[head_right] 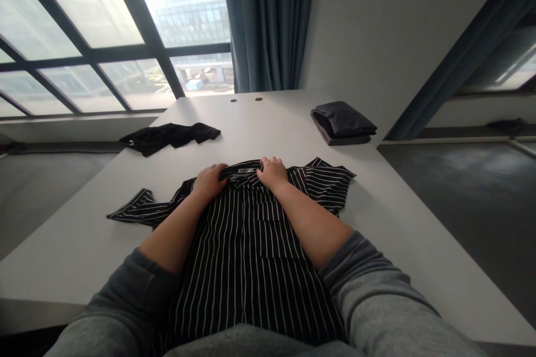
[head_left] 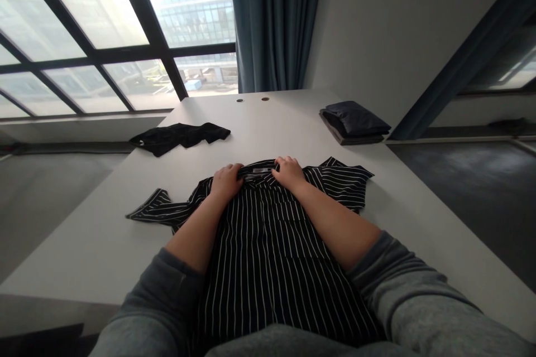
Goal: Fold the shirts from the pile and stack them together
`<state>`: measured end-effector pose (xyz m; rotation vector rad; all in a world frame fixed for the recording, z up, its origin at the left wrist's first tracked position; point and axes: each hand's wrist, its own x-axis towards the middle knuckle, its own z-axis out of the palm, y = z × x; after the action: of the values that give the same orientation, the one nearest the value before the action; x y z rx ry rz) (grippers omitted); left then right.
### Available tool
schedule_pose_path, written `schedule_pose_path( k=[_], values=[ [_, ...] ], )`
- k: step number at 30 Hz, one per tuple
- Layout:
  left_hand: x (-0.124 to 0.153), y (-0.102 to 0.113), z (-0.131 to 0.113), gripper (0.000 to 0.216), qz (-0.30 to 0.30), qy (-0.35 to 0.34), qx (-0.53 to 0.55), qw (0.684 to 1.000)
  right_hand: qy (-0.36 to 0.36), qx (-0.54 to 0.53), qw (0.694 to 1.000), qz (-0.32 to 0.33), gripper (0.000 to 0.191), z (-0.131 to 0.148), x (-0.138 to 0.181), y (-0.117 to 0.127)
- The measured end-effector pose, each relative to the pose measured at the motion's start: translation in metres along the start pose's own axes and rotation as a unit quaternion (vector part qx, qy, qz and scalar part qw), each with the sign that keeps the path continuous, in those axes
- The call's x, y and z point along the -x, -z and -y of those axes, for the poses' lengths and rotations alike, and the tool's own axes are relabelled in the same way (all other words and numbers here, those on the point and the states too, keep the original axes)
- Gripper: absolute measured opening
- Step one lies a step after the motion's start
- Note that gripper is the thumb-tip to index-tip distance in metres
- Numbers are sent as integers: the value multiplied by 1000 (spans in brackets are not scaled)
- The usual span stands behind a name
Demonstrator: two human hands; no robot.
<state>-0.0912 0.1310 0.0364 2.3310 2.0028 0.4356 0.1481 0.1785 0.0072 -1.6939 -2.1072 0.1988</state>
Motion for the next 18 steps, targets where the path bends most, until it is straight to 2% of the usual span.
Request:
schedule_pose_path(
  k=[2,4,6,9,12,16,18],
  values=[
    [3,5,-3,36,-1,-7,-3,1000,42,-64,997,4,14,-4,0,2],
    [5,8,-5,37,-14,-12,-1,1000,104,-138,985,-1,8,-6,1,8],
    [7,10,-6,40,-21,-10,7,1000,150,-196,969,-23,8,-4,3,14],
    [8,12,-7,33,-11,-12,30,999,181,-243,951,-57,11,2,9,21],
    [9,13,-9,24,-10,-11,62,998,195,-265,942,-66,16,7,14,22],
    [9,13,-10,15,-41,-9,94,995,171,-314,934,-20,45,9,16,24],
    [8,13,-9,15,-55,-10,108,993,151,-329,932,8,42,10,14,31]
  ],
)
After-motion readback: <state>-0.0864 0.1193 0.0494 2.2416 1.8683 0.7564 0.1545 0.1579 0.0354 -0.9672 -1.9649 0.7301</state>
